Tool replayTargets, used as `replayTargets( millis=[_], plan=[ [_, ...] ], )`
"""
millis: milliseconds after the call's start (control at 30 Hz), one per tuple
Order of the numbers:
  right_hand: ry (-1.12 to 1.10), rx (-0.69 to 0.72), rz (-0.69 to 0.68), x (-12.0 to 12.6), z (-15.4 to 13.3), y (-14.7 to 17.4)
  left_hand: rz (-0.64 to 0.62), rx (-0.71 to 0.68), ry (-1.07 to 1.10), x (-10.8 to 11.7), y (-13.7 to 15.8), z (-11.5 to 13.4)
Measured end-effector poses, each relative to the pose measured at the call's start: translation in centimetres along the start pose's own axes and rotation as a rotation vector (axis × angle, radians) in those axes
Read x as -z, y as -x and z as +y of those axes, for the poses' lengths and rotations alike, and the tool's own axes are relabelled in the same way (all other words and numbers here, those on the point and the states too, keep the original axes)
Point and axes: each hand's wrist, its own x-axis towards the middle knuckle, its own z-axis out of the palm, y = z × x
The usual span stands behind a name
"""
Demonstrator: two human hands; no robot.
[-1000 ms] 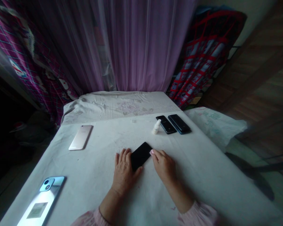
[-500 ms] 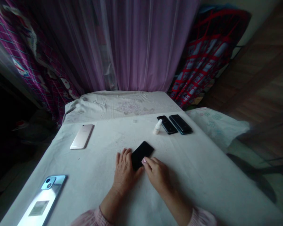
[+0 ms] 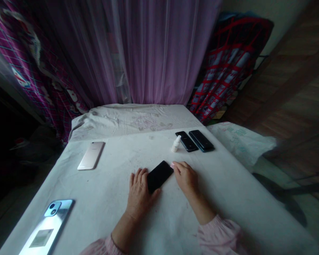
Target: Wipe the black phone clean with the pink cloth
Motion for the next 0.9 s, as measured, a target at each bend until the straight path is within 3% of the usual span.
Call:
replayTargets(
  millis=[67,200,367,633,900],
  plan=[
    [-0.04,0.072,-0.001,0.4,-0.1,0.2,-0.009,-0.006,0.0,0.1,0.0,-0.1],
    [-0.094,0.256,-0.127,1.1,-0.7,1.1,-0.039,-0.018,0.006,0.3,0.0,-0.3],
    [-0.101,0.255,-0.174,0.5,-0.9,0.1,-0.082,-0.012,0.008,0.4,-0.2,-0.3],
    [-0.057,0.199,-0.11,-2.1,-1.1,-2.6,-0.073,-0.035,-0.003,0.4,-0.2,-0.4],
    [-0.19,0.332,-0.209,0.3,-1.1,0.6,-0.058,-0.024,-0.007,0.3,-0.1,-0.4]
  ],
)
